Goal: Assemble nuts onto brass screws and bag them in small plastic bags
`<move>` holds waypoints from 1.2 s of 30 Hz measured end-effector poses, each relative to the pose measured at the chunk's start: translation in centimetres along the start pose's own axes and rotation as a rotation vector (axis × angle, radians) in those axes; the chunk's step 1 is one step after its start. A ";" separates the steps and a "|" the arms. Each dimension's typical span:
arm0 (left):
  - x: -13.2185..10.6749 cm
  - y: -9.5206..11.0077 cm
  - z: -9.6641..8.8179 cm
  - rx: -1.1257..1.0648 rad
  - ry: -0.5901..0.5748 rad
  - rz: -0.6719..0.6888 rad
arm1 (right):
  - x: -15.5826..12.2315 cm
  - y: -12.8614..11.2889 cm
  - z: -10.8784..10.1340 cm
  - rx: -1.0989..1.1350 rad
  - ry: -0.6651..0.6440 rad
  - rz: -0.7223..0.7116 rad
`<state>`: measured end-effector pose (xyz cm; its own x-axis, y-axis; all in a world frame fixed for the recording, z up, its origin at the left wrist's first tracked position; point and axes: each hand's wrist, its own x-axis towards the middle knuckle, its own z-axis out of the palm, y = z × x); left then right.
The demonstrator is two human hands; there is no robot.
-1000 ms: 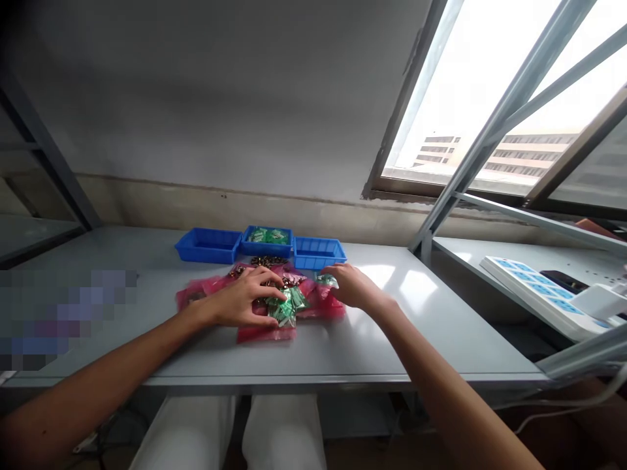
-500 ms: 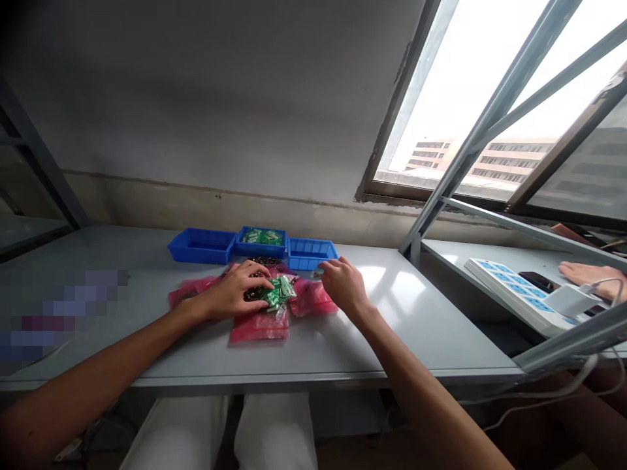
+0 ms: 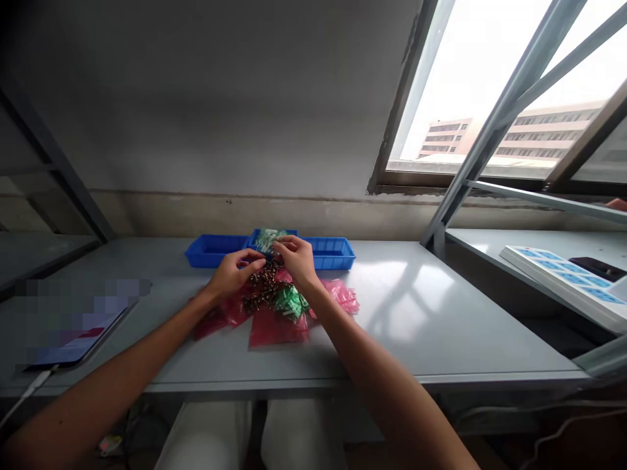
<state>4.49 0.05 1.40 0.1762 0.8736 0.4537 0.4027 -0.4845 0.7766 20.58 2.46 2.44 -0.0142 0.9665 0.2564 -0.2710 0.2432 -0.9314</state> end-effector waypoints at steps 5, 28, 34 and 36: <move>0.6 -0.5 -0.6 -0.134 0.181 -0.062 | -2.1 0.6 0.0 0.011 -0.120 0.031; -0.9 0.8 0.2 0.174 0.221 0.322 | -3.0 -0.3 -1.4 -0.166 -0.149 0.004; 0.3 -0.5 -0.1 -0.212 0.128 -0.045 | -3.0 -0.7 -1.5 -0.169 -0.156 0.041; 0.4 -0.7 -0.2 -0.244 0.115 -0.043 | -2.9 -0.5 -1.5 -0.231 -0.141 0.014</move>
<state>4.15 0.73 1.13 0.0544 0.8896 0.4536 0.1769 -0.4557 0.8724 22.23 -0.39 1.80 -0.1546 0.9527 0.2616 -0.0431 0.2580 -0.9652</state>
